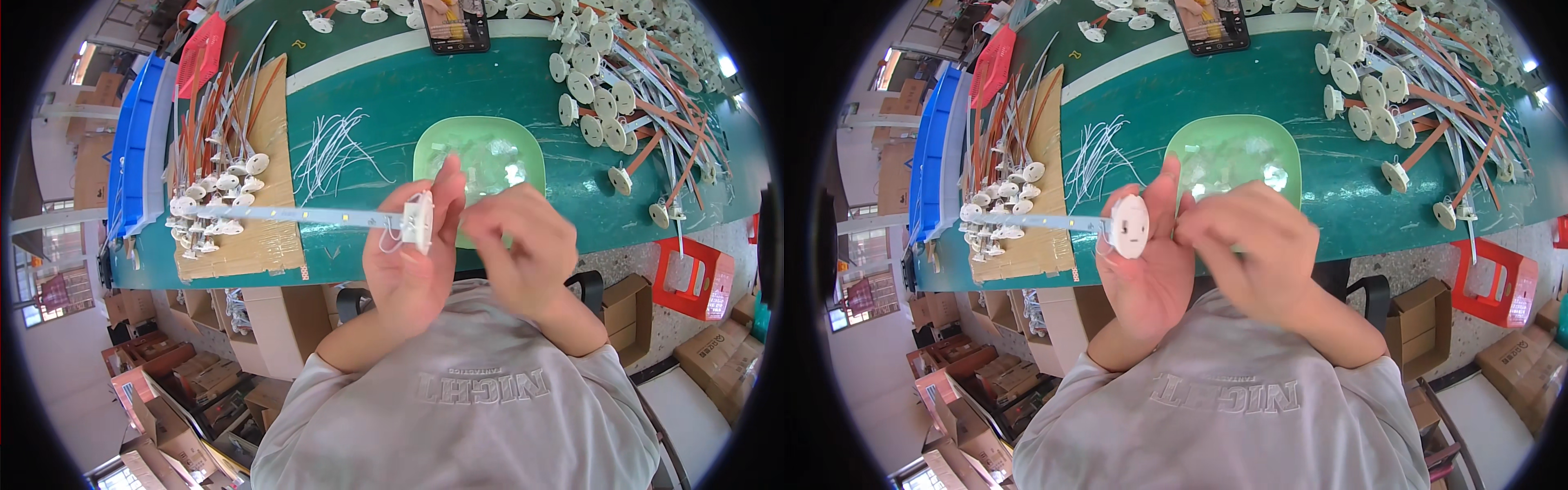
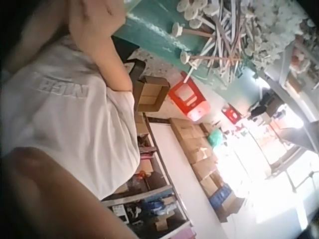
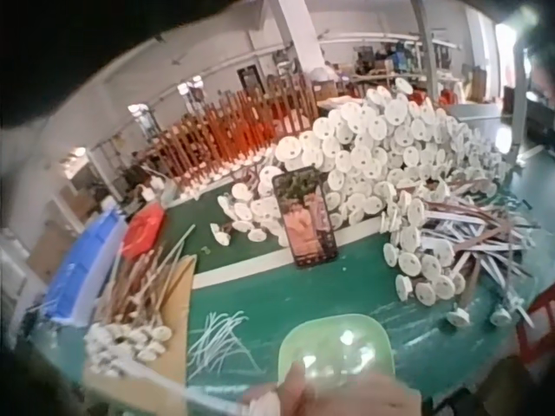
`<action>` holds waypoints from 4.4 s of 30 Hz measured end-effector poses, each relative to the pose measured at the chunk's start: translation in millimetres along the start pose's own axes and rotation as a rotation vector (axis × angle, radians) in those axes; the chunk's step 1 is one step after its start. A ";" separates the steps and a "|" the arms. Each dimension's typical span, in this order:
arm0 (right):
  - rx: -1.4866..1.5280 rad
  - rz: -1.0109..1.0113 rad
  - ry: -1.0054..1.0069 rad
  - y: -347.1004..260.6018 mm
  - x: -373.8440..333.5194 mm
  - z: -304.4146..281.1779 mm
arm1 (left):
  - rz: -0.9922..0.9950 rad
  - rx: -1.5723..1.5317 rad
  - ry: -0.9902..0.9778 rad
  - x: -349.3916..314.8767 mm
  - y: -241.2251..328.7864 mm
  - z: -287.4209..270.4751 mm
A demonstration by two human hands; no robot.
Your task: The person repeatedly picks up small white plastic components from a green tray and attaches them to a flexible LED strip. They secure each component by hand, then place the assembled unit onto a pile on the table. The process is repetitive and involves handling small parts and the LED strip.
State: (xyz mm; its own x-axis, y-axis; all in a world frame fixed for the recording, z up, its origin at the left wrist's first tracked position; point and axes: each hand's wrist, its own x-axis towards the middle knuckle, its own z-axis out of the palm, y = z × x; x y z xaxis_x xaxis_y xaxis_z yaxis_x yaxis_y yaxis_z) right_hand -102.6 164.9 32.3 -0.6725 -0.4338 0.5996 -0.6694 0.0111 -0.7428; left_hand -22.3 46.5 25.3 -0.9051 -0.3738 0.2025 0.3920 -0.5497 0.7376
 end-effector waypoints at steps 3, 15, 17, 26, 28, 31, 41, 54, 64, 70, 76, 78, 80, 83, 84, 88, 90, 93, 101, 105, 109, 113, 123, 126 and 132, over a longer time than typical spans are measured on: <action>-0.013 -0.238 -0.011 -0.2 -8.6 12.3 | -0.031 -0.070 0.062 7.3 8.7 5.8; 0.229 0.112 -0.053 -14.9 -13.8 18.7 | 0.063 -0.068 -0.144 5.2 15.0 0.5; 0.195 0.022 -0.060 -14.4 -12.5 15.5 | -0.005 0.011 -0.062 1.5 20.2 5.2; 0.202 -0.204 -0.011 -8.9 -25.9 20.7 | 0.228 -0.063 -0.229 4.2 7.1 -11.5; 0.189 -0.202 -0.012 -9.3 -25.5 19.5 | 0.218 -0.073 -0.211 2.2 6.0 -10.7; 0.270 -0.089 -0.009 -16.7 -16.8 5.1 | 0.181 -0.085 -0.232 -1.8 4.1 -14.0; 0.398 -0.103 0.075 -16.3 -8.1 13.0 | 0.121 0.065 -0.263 -8.7 1.6 -7.7; 0.400 -0.021 0.027 -15.0 -12.1 8.5 | 0.006 0.090 -0.262 -11.9 4.7 -19.1; 0.310 -0.049 0.018 -11.9 -13.1 7.9 | 0.072 0.172 -0.281 -12.8 -4.1 -23.0; 0.275 -0.120 0.027 -10.1 -16.6 8.7 | 0.123 0.280 -0.376 -8.2 -3.5 -25.9; 0.201 -0.160 0.036 -10.6 -18.1 6.3 | 0.084 0.256 -0.341 -11.9 -2.4 -22.5; 0.181 -0.151 0.058 -11.2 -18.2 4.6 | 0.066 0.246 -0.341 -12.5 -1.5 -21.3; 0.192 -0.152 0.022 -13.8 -16.8 0.9 | 0.047 0.220 -0.369 -10.1 -0.8 -22.2; 0.204 -0.157 0.017 -13.5 -16.2 -0.1 | 0.060 0.140 -0.390 -8.8 -6.6 -23.3; 0.207 -0.158 0.024 -13.2 -16.6 -0.2 | 0.055 0.135 -0.393 -9.0 -7.4 -23.1; 0.167 -0.166 -0.010 -14.3 -18.8 -2.9 | 0.032 0.209 -0.438 -6.5 -4.9 -27.9; 0.161 -0.167 0.000 -11.0 -19.1 -0.8 | 0.067 0.190 -0.448 -6.3 -7.4 -29.0; 0.263 -0.152 -0.012 -7.5 -15.9 -0.4 | 0.078 0.147 -0.389 -9.9 -9.3 -24.2; 0.292 -0.131 0.012 -1.4 -20.9 0.7 | 0.006 0.112 -0.331 -13.9 -7.6 -21.0; 0.236 -0.148 0.028 -3.9 -20.9 1.2 | 0.026 0.170 -0.376 -13.5 -10.5 -24.5; 0.201 -0.137 0.039 -4.3 -21.9 3.8 | -0.058 0.267 -0.314 -16.6 -2.8 -20.5; 0.217 -0.100 -0.023 -3.0 -21.8 4.6 | -0.043 0.235 -0.240 -21.6 -3.8 -19.4; 0.228 0.079 -0.108 -4.6 -5.6 -28.4 | 0.118 1.115 -0.359 -3.3 36.9 -23.0; 0.218 0.112 -0.249 -11.8 1.0 -24.3 | 0.122 1.219 -0.439 -1.6 36.9 -23.2; 0.320 0.205 -0.448 -8.6 -2.1 -21.8 | -0.082 1.277 -0.504 2.2 46.7 -12.5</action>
State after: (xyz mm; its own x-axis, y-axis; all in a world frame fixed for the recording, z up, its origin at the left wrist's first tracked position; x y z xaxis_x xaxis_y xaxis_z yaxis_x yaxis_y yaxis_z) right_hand -102.3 185.4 43.9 -0.5323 -0.7910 0.3015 -0.3646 -0.1072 -0.9250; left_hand -3.9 10.6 52.1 -0.9868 0.0854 0.1374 0.1609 0.6077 0.7777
